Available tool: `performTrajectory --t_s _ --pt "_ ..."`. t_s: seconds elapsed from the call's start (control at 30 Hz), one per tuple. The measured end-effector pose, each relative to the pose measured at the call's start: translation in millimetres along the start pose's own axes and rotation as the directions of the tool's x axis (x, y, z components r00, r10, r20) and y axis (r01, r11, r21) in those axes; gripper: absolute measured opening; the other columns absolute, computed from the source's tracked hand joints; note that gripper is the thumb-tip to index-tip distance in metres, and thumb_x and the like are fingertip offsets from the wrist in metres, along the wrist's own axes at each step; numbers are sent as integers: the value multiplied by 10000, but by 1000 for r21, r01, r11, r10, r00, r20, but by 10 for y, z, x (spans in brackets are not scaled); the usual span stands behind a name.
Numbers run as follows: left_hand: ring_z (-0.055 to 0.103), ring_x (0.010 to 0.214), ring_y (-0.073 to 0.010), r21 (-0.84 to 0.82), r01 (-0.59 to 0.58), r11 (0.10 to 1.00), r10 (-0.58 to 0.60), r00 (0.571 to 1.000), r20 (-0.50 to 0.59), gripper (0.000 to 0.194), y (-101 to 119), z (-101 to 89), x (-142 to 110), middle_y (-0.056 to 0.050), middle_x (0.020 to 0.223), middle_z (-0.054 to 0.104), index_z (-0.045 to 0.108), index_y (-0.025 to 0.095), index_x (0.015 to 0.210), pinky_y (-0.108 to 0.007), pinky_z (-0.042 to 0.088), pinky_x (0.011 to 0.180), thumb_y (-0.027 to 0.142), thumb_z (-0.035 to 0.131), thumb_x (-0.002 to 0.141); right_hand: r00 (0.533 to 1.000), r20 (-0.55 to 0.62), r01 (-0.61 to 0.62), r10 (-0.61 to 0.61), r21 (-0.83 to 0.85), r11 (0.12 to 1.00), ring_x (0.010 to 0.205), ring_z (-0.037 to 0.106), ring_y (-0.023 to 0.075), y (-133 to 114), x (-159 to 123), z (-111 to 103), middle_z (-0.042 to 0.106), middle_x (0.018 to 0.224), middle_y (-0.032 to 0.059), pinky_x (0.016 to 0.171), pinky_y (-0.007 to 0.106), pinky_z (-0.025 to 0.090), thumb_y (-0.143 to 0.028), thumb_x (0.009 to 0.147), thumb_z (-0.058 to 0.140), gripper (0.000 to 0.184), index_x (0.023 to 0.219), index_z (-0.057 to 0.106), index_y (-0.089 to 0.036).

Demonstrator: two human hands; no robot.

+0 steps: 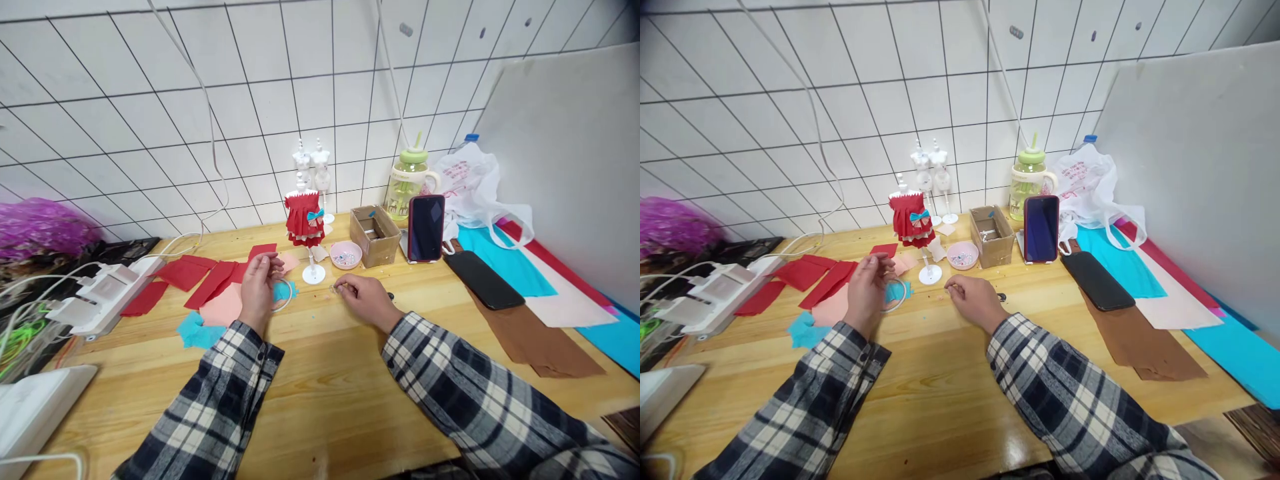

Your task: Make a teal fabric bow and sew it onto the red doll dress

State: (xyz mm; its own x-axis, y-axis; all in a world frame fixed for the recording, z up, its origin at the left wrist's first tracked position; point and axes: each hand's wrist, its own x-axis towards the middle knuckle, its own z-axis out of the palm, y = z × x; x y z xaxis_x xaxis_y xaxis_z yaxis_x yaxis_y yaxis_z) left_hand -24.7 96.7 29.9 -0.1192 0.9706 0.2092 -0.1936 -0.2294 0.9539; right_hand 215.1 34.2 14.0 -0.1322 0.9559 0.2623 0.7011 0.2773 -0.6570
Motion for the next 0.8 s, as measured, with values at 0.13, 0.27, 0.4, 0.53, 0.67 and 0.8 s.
performTrajectory --t_s 0.13,0.27,0.4,0.53,0.67,0.8 --pt "570 738 -193 724 -321 611 119 941 317 280 187 -126 -195 -43 752 645 648 193 805 -310 459 692 452 545 832 999 46 21 -18 -80 997 640 553 136 0 9 -70 651 706 -5 595 244 333 -259 864 532 203 982 694 -229" --pt "552 751 -224 795 -568 213 -78 801 593 255 315 -356 -259 -55 724 640 634 212 734 -331 419 700 446 560 803 995 96 43 -22 -214 976 786 580 159 115 40 -221 683 863 9 657 258 354 -152 776 559 217 930 689 -232" --pt "557 709 -215 784 -604 141 -215 754 620 182 286 -443 -240 -36 710 623 595 225 719 -310 398 656 382 561 803 985 161 101 -53 -308 946 861 546 197 227 30 -315 664 875 32 712 283 355 -210 764 604 129 866 681 -227" --pt "576 749 -231 815 -562 143 -167 798 580 219 177 -402 -249 -51 747 634 554 221 733 -321 395 665 368 472 873 984 171 95 -38 -336 937 862 531 195 273 9 -281 639 857 42 724 288 353 -285 797 641 81 832 658 -214" --pt "620 740 -245 905 -357 229 -50 925 378 237 110 -375 -268 -66 795 672 501 222 884 -322 397 627 400 356 944 994 107 41 -4 -350 936 848 531 190 287 14 -210 633 867 54 719 292 355 -297 837 637 99 848 646 -199" --pt "646 648 -208 849 -145 508 -26 983 183 203 92 -380 -262 -42 848 712 429 237 963 -301 428 585 419 339 962 996 86 19 13 -362 932 868 536 197 294 20 -177 636 898 59 725 299 361 -299 851 620 99 862 647 -204"
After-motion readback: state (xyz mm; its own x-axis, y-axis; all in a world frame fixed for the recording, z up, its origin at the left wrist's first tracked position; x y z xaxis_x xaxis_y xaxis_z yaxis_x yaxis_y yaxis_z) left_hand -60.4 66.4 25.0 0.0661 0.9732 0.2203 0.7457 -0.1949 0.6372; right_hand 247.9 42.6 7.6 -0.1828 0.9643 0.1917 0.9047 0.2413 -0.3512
